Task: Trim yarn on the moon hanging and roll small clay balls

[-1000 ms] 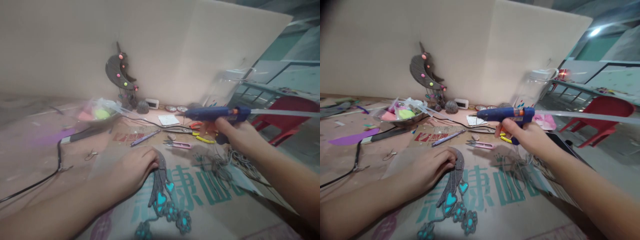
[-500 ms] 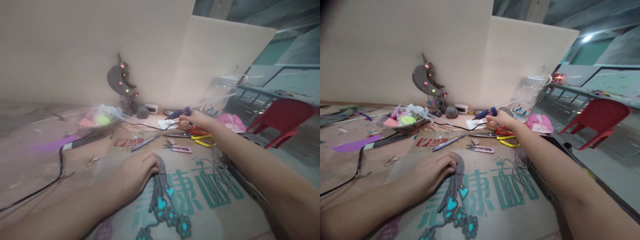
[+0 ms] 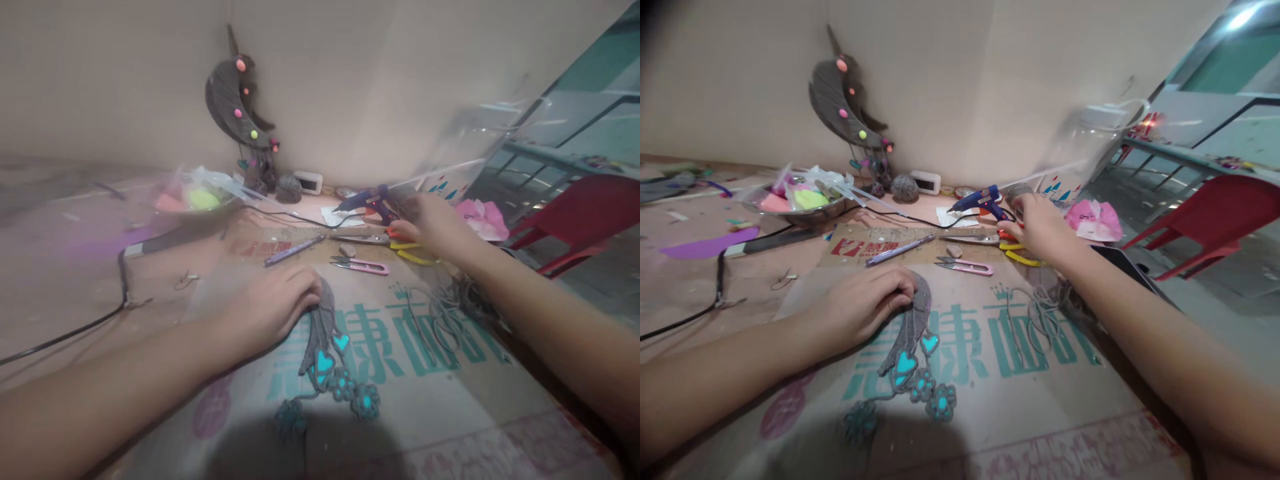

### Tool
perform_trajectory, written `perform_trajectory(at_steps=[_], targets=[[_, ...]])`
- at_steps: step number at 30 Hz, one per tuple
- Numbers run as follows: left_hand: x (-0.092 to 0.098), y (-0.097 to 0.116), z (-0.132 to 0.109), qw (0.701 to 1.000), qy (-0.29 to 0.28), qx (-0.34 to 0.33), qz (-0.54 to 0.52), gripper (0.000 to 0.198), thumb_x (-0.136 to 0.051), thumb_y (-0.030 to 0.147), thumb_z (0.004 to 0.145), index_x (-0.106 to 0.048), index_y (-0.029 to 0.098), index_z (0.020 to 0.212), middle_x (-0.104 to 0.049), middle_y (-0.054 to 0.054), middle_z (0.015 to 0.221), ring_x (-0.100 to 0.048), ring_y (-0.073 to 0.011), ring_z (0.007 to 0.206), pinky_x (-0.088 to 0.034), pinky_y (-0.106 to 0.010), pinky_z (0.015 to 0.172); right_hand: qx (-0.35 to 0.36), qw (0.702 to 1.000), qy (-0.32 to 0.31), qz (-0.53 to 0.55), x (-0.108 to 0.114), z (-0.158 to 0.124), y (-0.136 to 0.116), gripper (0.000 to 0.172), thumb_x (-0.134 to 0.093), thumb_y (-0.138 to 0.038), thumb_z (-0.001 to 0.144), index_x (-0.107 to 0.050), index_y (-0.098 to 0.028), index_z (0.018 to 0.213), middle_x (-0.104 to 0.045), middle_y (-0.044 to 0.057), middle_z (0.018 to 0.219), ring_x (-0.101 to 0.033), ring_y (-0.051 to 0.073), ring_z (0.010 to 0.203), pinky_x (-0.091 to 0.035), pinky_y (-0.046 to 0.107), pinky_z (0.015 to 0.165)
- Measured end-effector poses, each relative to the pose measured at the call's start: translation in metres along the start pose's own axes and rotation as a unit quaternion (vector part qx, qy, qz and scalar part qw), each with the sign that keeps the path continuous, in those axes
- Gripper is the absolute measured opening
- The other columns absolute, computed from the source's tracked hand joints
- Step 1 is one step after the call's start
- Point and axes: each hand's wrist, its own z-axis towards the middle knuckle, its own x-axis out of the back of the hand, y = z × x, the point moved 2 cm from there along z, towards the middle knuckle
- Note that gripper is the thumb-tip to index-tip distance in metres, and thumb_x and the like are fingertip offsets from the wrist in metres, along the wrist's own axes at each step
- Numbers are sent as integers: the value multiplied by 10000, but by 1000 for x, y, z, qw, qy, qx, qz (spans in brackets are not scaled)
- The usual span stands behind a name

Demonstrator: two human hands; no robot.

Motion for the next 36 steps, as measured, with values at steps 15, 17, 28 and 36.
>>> perform_trajectory(at_steps=[15,17,28,36], targets=[[15,4,26,990,-92,38,97,200,-417,261,982,-568,188,873,-644,-55,893,-592,-202,786,-441,-324,701,382,899,-118,178,-6,-128,-121,277,-514,-198,980,-649,-121,1210,-675,144,1190,-604,239,1096,-498,414,956],[15,2,29,991,-83,4,109,170,-424,221,971,-561,191,875,-630,-46,899,-573,-192,791,-434,-318,711,384,895,-119,192,-6,-129,-119,253,-537,-202,970,-655,-123,1179,-689,133,1168,-605,235,1086,-493,420,970],[9,-3,30,982,-94,-55,156,157,-432,131,954,-568,183,894,-614,-43,914,-554,-193,835,-420,-320,742,398,893,-89,190,-7,-132,-122,237,-543,-147,949,-648,-104,1157,-696,141,1133,-614,232,1084,-495,405,985],[4,-10,37,984,-88,-70,137,137,-483,166,937,-611,191,893,-640,-46,935,-565,-194,806,-427,-329,717,399,894,-79,188,-6,-131,-125,228,-543,-133,945,-653,-97,1142,-699,143,1125,-610,239,1062,-505,410,956]])
